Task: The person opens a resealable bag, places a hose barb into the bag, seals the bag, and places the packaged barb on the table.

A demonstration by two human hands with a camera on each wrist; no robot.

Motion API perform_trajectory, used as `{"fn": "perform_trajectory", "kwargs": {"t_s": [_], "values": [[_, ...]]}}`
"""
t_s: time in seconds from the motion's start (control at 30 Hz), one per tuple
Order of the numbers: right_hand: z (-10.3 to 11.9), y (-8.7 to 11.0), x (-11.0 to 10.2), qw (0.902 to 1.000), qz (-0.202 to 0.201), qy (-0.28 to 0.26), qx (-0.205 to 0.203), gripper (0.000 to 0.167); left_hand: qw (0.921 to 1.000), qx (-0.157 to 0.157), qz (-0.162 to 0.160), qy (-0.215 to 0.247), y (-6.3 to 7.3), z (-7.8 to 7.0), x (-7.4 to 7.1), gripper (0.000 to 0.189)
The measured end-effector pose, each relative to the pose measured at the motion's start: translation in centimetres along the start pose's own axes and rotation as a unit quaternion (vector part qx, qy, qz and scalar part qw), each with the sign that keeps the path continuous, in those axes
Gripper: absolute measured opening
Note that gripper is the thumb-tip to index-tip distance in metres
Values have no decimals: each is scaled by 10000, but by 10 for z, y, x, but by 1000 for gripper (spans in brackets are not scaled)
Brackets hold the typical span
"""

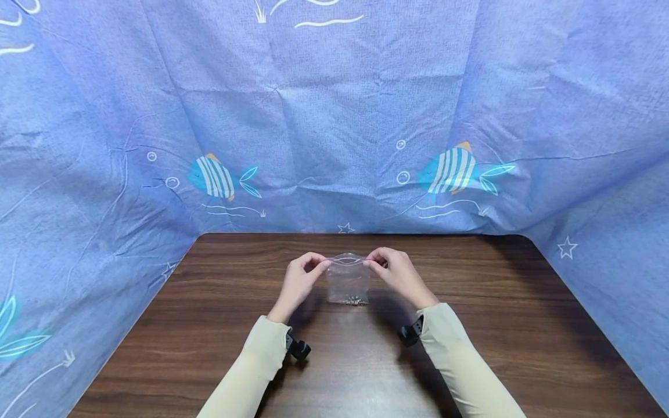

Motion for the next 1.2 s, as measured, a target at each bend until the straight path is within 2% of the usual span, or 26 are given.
{"fn": "perform_trajectory", "kwargs": {"t_s": [0.23,0.37,0.6,0.9,1.2], "values": [[-4,0,1,9999,-63,-79,-43,5,9995,143,72,-263,0,-3,2,11],[-6,-1,2,9999,4,-134,-3,6,9997,135,160,-105,0,-2,4,13],[-9,-1,6,9984,346,-366,274,11,9991,241,334,119,1,-2,9,13],[-4,-1,10,9971,362,-619,273,11,9985,258,202,435,1,-3,12,12],[-2,0,11,9981,203,-577,83,7,9988,401,109,262,1,-11,8,7]]}}
Point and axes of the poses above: each hand's wrist, its own y-axis away from the middle knuckle, its own x-axis out of the palm, z = x × y, the point moved 8 cm from there along -y, towards the middle knuckle, and after that the axes turned 7 degrees about x, right-handed, at the moved point
